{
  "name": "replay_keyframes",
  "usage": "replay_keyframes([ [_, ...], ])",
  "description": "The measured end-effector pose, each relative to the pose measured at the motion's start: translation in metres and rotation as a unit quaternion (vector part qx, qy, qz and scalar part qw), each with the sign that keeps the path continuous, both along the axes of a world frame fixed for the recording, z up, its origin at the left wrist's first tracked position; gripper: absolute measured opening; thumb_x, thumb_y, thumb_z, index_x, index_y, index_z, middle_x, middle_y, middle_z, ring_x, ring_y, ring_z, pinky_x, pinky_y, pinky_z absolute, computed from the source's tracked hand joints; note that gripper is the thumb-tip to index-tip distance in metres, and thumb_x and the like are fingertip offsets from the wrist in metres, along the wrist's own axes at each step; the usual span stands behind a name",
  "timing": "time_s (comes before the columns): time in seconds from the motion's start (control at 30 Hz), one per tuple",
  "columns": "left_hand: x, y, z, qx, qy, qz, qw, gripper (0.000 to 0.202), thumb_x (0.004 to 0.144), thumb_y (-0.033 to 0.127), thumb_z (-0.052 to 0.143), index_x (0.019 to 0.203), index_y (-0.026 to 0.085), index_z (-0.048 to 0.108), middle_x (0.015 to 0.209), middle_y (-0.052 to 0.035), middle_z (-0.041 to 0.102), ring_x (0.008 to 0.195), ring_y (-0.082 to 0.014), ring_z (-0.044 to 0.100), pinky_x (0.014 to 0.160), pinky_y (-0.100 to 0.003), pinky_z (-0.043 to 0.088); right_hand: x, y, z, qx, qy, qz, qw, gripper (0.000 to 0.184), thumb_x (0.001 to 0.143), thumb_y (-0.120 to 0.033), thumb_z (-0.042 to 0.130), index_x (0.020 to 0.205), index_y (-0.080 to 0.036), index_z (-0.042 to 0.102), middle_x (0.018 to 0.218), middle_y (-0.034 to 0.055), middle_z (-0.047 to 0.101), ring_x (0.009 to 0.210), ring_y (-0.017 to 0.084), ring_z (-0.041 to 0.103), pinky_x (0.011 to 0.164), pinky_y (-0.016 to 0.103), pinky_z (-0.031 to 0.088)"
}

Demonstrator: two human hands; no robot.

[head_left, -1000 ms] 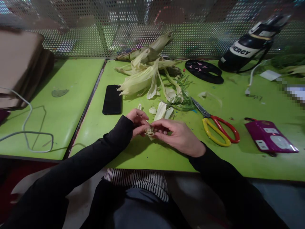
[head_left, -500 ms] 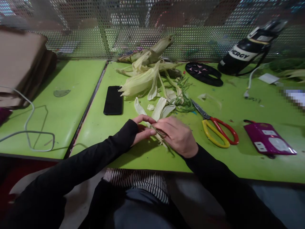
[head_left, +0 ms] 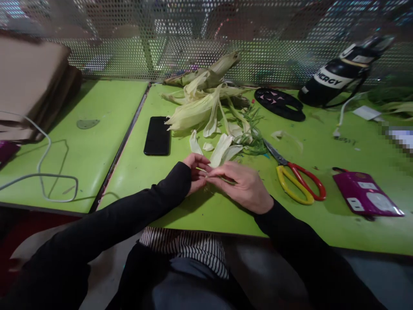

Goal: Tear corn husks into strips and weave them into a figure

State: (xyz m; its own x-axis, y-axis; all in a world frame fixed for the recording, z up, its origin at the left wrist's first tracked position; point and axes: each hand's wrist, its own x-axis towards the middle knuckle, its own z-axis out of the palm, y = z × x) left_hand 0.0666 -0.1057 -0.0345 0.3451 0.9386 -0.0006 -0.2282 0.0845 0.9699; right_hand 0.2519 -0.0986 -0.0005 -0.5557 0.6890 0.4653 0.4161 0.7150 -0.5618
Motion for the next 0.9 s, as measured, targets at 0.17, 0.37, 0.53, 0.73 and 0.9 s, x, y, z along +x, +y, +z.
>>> replay_keyframes([
  [0.17,0.001,-0.006,0.004,0.03,0.001,0.008,1.0,0.038,0.073,0.02,0.078,0.101,0.015,0.053,0.091,-0.0032,0.065,0.075,-0.0092,0.064,0.072,-0.024,0.053,0.0,0.0,-0.002,-0.051,0.034,-0.057,0.996,0.008,0.091,-0.026,0.063,0.088,-0.019,0.065,0.078,0.0012,0.07,0.066,0.012,0.061,0.061,0.025,0.046],
  [0.37,0.0,-0.001,-0.001,0.03,0.0,-0.011,0.999,0.034,0.075,0.021,0.078,0.1,0.014,0.056,0.084,-0.0033,0.07,0.077,-0.012,0.068,0.075,-0.027,0.054,-0.002,-0.006,0.003,-0.055,0.019,-0.066,0.996,0.009,0.094,-0.024,0.057,0.089,-0.019,0.062,0.072,-0.0018,0.066,0.056,0.009,0.054,0.055,0.022,0.041],
  [0.53,0.0,-0.001,0.005,-0.002,0.027,0.0,1.0,0.034,0.071,0.019,0.078,0.096,0.013,0.056,0.076,-0.0014,0.068,0.065,-0.0098,0.063,0.063,-0.023,0.05,-0.005,-0.008,0.001,-0.063,0.008,-0.067,0.996,0.011,0.095,-0.026,0.055,0.089,-0.02,0.061,0.072,-0.0012,0.066,0.058,0.01,0.057,0.056,0.023,0.042],
  [0.73,-0.005,-0.003,0.013,-0.004,0.17,0.01,0.985,0.022,0.081,0.033,0.071,0.079,0.012,0.064,0.059,0.0018,0.06,0.053,-0.0076,0.051,0.051,-0.021,0.04,-0.004,-0.008,-0.002,-0.088,0.002,-0.064,0.994,0.017,0.096,-0.036,0.056,0.096,-0.02,0.062,0.065,-0.0027,0.062,0.052,0.01,0.052,0.052,0.024,0.04],
  [0.9,-0.005,0.0,0.014,0.022,0.027,0.048,0.998,0.027,0.08,0.037,0.073,0.084,0.013,0.063,0.09,-0.005,0.069,0.064,-0.0077,0.06,0.058,-0.022,0.053,0.0,-0.006,0.003,-0.096,-0.027,-0.094,0.991,0.022,0.096,-0.036,0.054,0.086,-0.019,0.063,0.066,-0.0007,0.064,0.055,0.011,0.055,0.054,0.025,0.04],
])
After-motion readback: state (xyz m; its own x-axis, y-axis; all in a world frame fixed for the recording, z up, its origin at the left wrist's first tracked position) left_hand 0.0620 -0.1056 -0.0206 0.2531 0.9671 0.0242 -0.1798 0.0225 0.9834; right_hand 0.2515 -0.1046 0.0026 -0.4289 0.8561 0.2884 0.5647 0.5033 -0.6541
